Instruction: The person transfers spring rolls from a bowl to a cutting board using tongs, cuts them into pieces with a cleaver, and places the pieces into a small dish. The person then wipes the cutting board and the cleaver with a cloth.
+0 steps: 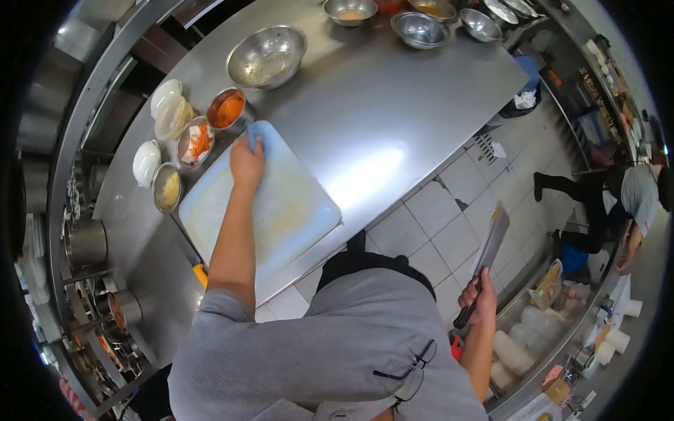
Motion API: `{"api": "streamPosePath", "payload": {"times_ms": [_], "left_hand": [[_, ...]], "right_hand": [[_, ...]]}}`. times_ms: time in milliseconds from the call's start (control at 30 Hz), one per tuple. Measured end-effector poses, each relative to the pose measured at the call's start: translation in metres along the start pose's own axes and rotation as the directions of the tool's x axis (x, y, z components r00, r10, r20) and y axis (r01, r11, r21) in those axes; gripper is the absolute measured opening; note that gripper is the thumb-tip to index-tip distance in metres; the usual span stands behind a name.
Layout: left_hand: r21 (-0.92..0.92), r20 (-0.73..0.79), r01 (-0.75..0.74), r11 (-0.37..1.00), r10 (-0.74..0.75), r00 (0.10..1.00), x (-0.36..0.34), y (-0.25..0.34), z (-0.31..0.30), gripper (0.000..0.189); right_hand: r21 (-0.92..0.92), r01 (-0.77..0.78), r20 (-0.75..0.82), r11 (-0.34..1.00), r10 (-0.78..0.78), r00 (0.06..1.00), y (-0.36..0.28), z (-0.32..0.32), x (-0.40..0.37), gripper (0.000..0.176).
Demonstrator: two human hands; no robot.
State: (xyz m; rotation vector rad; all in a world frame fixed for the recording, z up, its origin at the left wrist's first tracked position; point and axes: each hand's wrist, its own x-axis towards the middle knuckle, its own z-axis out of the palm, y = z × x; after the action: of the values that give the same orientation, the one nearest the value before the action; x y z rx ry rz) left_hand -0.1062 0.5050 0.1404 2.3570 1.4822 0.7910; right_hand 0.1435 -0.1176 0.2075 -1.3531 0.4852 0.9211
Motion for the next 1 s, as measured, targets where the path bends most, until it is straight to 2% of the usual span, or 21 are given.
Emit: {"api": "streamPosePath", "payload": {"times_ms": [33, 67, 133, 267, 300, 367, 467, 533, 600, 667, 700, 767, 800, 867, 900, 967, 1000], "left_hand": [[-0.047, 0.029, -0.099, 0.994, 0.101, 0.994, -0.003, 0.006, -0.002, 0.035], [-0.04, 0.035, -0.09, 0.995, 0.092, 0.995, -0.009, 0.012, -0.004, 0.035], [-0.151, 0.161, -0.198, 0.968, 0.222, 0.962, -0.028, 0.027, -0.008, 0.033], [-0.24, 0.272, -0.266, 0.934, 0.328, 0.905, -0.081, 0.061, -0.027, 0.03], [-0.236, 0.265, -0.264, 0.935, 0.324, 0.908, -0.094, 0.07, -0.031, 0.03], [-0.242, 0.359, -0.198, 0.95, 0.278, 0.891, -0.119, 0.091, -0.038, 0.028], [-0.261, 0.328, -0.267, 0.928, 0.345, 0.879, -0.156, 0.113, -0.032, 0.029], [-0.288, 0.35, -0.244, 0.926, 0.339, 0.874, -0.172, 0.13, -0.024, 0.028], [-0.367, 0.449, -0.145, 0.919, 0.311, 0.837, -0.178, 0.154, -0.013, 0.026], [-0.445, 0.624, 0.07, 0.893, 0.253, 0.739, -0.167, 0.205, -0.006, 0.024], [-0.475, 0.628, 0.032, 0.879, 0.313, 0.713, -0.165, 0.227, 0.012, 0.024], [-0.575, 0.623, 0.285, 0.767, 0.186, 0.76, -0.151, 0.276, 0.049, 0.025], [-0.585, 0.627, 0.265, 0.766, 0.22, 0.747, -0.137, 0.299, 0.065, 0.025], [-0.564, 0.545, 0.167, 0.809, 0.212, 0.811, -0.107, 0.35, 0.092, 0.026], [-0.565, 0.552, 0.16, 0.809, 0.227, 0.802, -0.093, 0.373, 0.104, 0.026], [-0.374, 0.459, -0.079, 0.924, 0.258, 0.85, -0.065, 0.411, 0.131, 0.03], [-0.378, 0.467, -0.084, 0.922, 0.269, 0.842, -0.058, 0.419, 0.152, 0.03]], "right_hand": [[-0.003, -0.012, 0.001, 1.0, 0.012, 1.0, 0.001, 0.007, 0.006, 0.05], [-0.022, -0.016, 0.033, 1.0, 0.017, 0.999, -0.002, 0.015, 0.013, 0.049], [-0.064, -0.02, 0.071, 0.998, 0.024, 0.997, -0.013, 0.032, 0.024, 0.049], [-0.126, -0.019, 0.171, 0.992, 0.041, 0.984, -0.038, 0.07, 0.051, 0.048], [-0.134, -0.014, 0.196, 0.991, 0.04, 0.98, -0.044, 0.077, 0.058, 0.048], [-0.144, 0.002, 0.238, 0.99, 0.032, 0.971, -0.056, 0.085, 0.073, 0.048], [-0.135, -0.035, 0.228, 0.99, 0.066, 0.971, -0.075, 0.084, 0.088, 0.047], [-0.131, -0.065, 0.192, 0.989, 0.09, 0.977, -0.086, 0.072, 0.096, 0.046], [-0.123, -0.07, 0.185, 0.99, 0.092, 0.978, -0.1, 0.047, 0.111, 0.047], [-0.08, -0.065, 0.18, 0.995, 0.079, 0.98, -0.126, 0.027, 0.114, 0.045], [-0.081, -0.041, 0.182, 0.996, 0.055, 0.982, -0.138, 0.009, 0.121, 0.044], [-0.052, -0.001, 0.168, 0.999, 0.01, 0.986, -0.165, -0.028, 0.143, 0.043], [-0.074, 0.027, 0.164, 0.997, -0.015, 0.986, -0.174, -0.046, 0.153, 0.043], [-0.087, 0.049, 0.145, 0.995, -0.036, 0.989, -0.2, -0.072, 0.163, 0.042], [-0.097, 0.049, 0.098, 0.994, -0.04, 0.994, -0.215, -0.085, 0.169, 0.042], [-0.097, 0.05, 0.04, 0.994, -0.046, 0.998, -0.241, -0.109, 0.185, 0.041], [-0.101, 0.063, 0.028, 0.993, -0.061, 0.998, -0.249, -0.119, 0.195, 0.041]]}}
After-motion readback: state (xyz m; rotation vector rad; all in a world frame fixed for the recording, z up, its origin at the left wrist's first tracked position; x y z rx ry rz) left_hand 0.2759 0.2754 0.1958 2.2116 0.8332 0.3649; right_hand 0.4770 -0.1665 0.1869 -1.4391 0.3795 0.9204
